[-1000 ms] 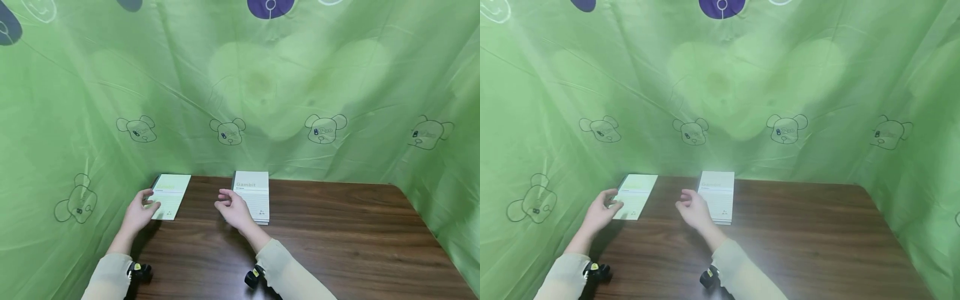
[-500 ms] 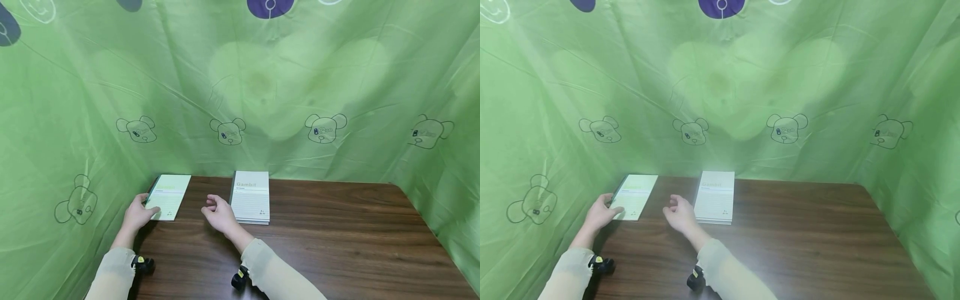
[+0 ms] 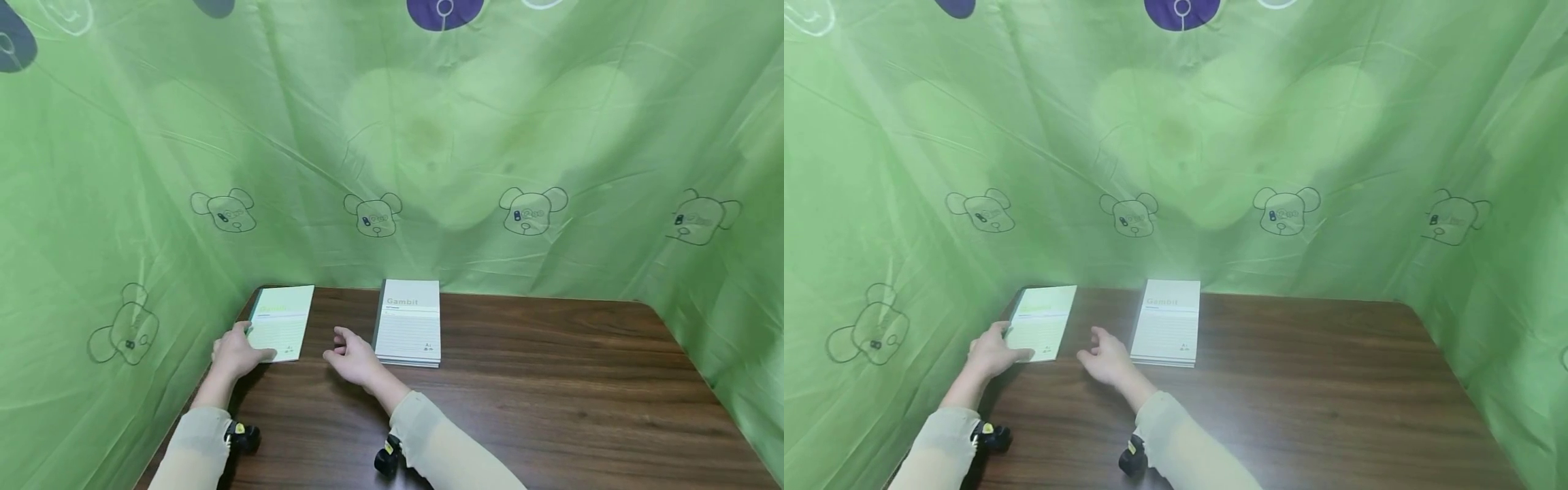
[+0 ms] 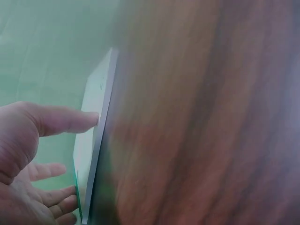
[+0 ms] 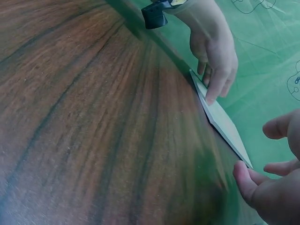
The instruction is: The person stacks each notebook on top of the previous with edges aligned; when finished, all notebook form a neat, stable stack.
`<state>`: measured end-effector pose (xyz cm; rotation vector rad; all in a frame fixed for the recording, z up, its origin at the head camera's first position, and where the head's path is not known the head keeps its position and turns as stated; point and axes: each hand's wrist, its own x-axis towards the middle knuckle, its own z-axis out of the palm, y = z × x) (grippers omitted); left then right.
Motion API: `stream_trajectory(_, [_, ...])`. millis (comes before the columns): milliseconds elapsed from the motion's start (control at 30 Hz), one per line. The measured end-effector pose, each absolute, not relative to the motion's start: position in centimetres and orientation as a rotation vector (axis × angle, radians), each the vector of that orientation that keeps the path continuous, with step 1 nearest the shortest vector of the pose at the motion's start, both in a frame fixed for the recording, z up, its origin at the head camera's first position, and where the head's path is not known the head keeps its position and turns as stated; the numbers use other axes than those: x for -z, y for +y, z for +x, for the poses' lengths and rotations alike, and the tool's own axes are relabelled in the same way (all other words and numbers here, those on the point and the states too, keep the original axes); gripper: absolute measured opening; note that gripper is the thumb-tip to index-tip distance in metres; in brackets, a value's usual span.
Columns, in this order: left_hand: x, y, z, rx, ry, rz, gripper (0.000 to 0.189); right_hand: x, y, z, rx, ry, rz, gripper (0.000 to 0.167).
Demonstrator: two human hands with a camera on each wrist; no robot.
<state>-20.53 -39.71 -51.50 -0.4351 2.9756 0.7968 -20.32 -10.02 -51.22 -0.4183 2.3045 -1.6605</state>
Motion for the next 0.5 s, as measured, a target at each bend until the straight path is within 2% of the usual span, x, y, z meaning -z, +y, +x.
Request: stream_trajectory(500, [51.2,-34.2,-18.0,-0.783,2.985,-0.328,0.106,52.1,-10.5,-19.0,1.65,2.301,-0.428,0.066])
